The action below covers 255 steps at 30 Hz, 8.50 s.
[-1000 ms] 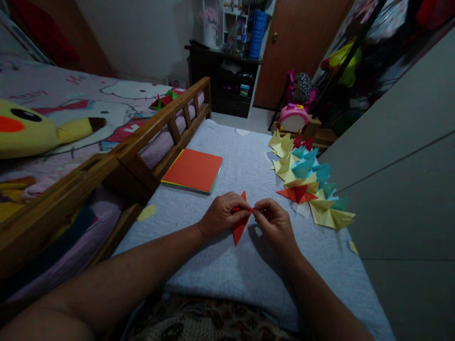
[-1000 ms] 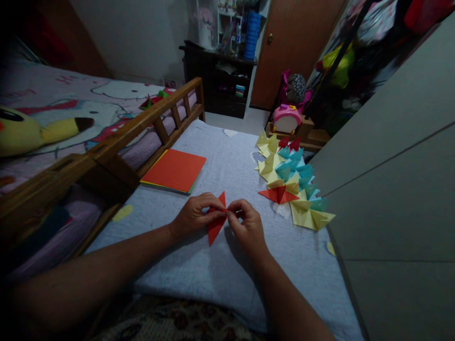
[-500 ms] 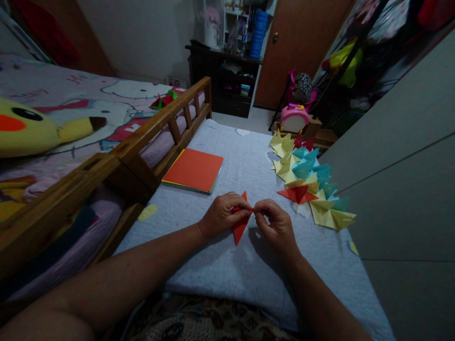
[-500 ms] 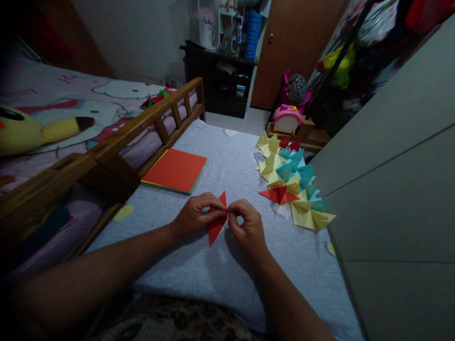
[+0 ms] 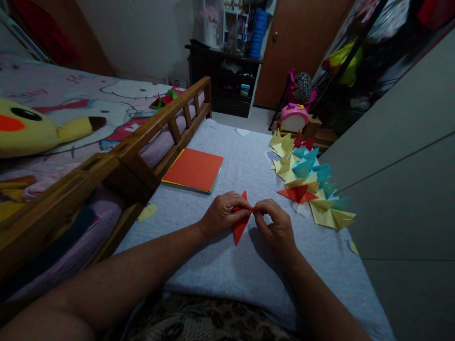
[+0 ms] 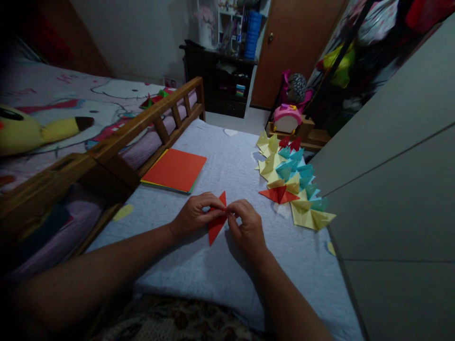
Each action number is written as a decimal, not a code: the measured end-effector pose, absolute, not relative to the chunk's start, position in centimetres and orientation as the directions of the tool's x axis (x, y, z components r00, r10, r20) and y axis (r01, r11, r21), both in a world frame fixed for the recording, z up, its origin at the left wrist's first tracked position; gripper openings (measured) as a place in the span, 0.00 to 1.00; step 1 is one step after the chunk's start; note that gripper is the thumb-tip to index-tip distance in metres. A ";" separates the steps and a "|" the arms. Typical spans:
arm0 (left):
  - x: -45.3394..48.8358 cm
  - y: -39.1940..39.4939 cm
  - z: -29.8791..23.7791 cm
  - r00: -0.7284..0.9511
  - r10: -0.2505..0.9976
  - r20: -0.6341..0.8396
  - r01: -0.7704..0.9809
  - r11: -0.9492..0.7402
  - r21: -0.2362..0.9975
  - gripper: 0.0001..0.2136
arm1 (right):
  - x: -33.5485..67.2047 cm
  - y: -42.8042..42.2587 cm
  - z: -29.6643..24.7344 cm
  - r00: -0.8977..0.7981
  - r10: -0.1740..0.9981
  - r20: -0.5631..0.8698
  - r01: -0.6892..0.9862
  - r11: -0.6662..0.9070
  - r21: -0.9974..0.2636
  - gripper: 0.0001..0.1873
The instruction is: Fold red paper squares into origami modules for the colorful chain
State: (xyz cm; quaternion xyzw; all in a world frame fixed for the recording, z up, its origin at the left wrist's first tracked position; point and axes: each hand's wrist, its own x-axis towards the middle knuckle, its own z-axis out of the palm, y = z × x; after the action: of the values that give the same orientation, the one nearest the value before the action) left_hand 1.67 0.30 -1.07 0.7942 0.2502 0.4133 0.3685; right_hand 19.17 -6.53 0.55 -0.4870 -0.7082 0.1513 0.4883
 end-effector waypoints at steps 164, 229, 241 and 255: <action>1.8 -0.2 -0.9 0.519 0.674 0.527 0.136 -0.673 0.727 0.03 | 19.2 -6.6 0.7 -0.035 0.870 0.492 0.549 0.428 -0.718 0.09; 1.9 -0.3 -0.9 0.532 0.657 0.534 0.111 -0.679 0.725 0.03 | 19.6 -6.8 0.7 -0.035 0.916 0.399 0.407 0.378 -0.832 0.08; 1.8 -0.3 -1.0 0.535 0.657 0.530 0.095 -0.671 0.735 0.03 | 19.6 -6.7 0.8 -0.059 0.882 0.468 0.501 0.432 -0.750 0.11; 1.8 -0.3 -0.8 0.529 0.660 0.533 0.094 -0.670 0.736 0.03 | 19.3 -6.6 0.6 -0.027 0.873 0.487 0.516 0.429 -0.741 0.10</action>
State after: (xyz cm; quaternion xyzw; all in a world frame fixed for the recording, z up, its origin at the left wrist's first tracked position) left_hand 1.82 -0.28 -0.84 0.8086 0.2333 0.4258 0.3325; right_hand 19.34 -6.62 0.60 -0.5015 -0.6924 0.1842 0.4850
